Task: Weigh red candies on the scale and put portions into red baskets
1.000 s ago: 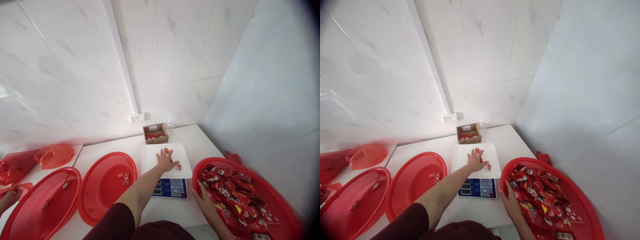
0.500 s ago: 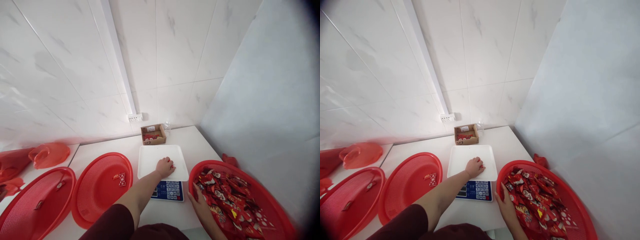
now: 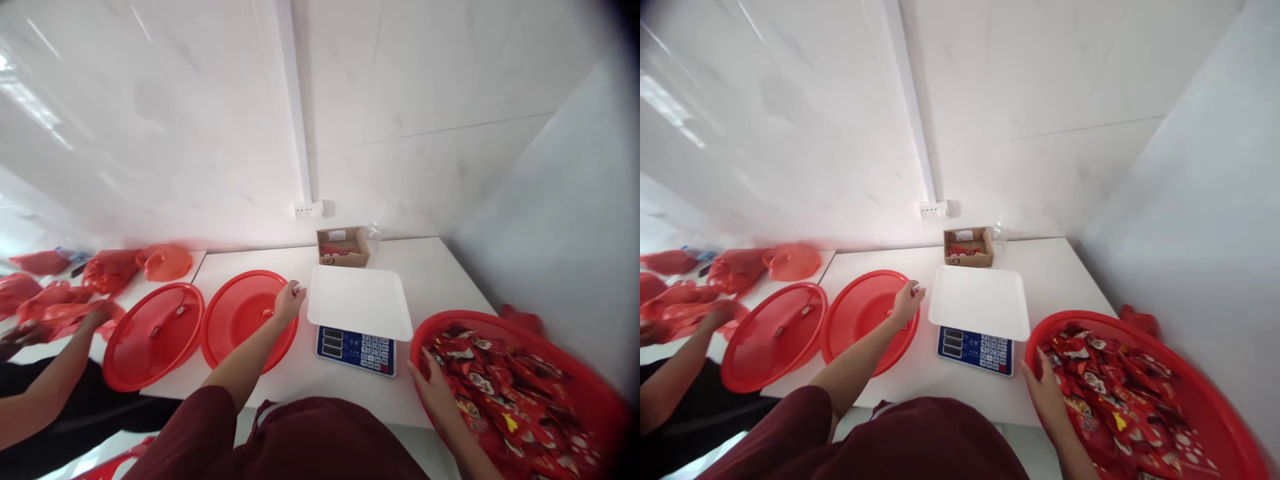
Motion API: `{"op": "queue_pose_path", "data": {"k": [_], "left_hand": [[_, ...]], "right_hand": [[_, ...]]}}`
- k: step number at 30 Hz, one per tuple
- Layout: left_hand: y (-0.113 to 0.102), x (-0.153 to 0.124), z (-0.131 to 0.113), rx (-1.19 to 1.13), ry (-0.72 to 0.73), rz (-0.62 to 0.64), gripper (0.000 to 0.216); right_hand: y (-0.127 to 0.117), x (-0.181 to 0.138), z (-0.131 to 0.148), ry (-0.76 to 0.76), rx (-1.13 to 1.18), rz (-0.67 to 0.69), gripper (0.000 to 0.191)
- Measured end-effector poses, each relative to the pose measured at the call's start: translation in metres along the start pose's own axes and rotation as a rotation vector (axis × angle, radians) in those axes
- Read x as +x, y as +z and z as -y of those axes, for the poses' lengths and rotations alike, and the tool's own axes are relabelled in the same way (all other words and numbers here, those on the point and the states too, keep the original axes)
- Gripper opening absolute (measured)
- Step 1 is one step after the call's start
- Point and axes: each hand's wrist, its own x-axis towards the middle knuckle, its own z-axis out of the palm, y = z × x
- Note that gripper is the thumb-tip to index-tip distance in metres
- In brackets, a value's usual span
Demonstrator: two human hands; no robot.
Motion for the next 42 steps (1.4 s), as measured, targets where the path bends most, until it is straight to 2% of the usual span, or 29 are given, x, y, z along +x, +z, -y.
{"op": "queue_pose_path", "data": {"k": [3,7,10,13,16,19,20,23,26,33,38,42], "left_hand": [[-0.027,-0.018,0.037,0.034,-0.123,0.017,0.035],[-0.032,-0.054,0.064,0.161,-0.191,0.107,0.054],[-0.022,-0.083,0.07,0.233,-0.075,0.302,0.066],[-0.017,-0.098,0.073,0.292,0.055,0.443,0.072],[-0.019,-0.092,0.076,0.347,0.07,0.408,0.066],[-0.017,-0.075,0.079,0.384,0.102,0.28,0.057],[-0.014,-0.07,0.079,0.385,0.119,0.237,0.055],[-0.001,-0.064,0.077,0.348,0.2,0.124,0.05],[0.012,-0.073,0.067,0.285,0.299,0.066,0.047],[0.02,-0.103,0.03,0.204,0.416,0.116,0.042],[0.015,-0.11,0.011,0.174,0.441,0.158,0.04],[0.013,-0.115,0.005,0.164,0.462,0.168,0.04]], "right_hand": [[0.0,0.0,0.001,0.007,-0.003,-0.007,0.088],[-0.001,-0.003,0.005,0.012,-0.005,0.011,0.09],[-0.008,-0.001,0.003,0.025,-0.01,0.005,0.078],[-0.022,0.006,-0.011,0.007,-0.166,-0.04,0.071],[-0.039,0.008,-0.032,-0.045,-0.37,-0.085,0.073],[-0.051,-0.001,-0.045,-0.008,-0.5,-0.121,0.075],[-0.052,-0.004,-0.046,0.002,-0.526,-0.097,0.074],[-0.053,-0.01,-0.042,0.033,-0.573,-0.045,0.068],[-0.054,-0.011,-0.036,0.041,-0.538,-0.01,0.057],[-0.071,-0.01,-0.04,0.077,-0.428,-0.016,0.025],[-0.08,0.0,-0.037,0.103,-0.376,-0.06,0.028],[-0.064,0.006,-0.03,0.089,-0.36,-0.036,0.037]]}}
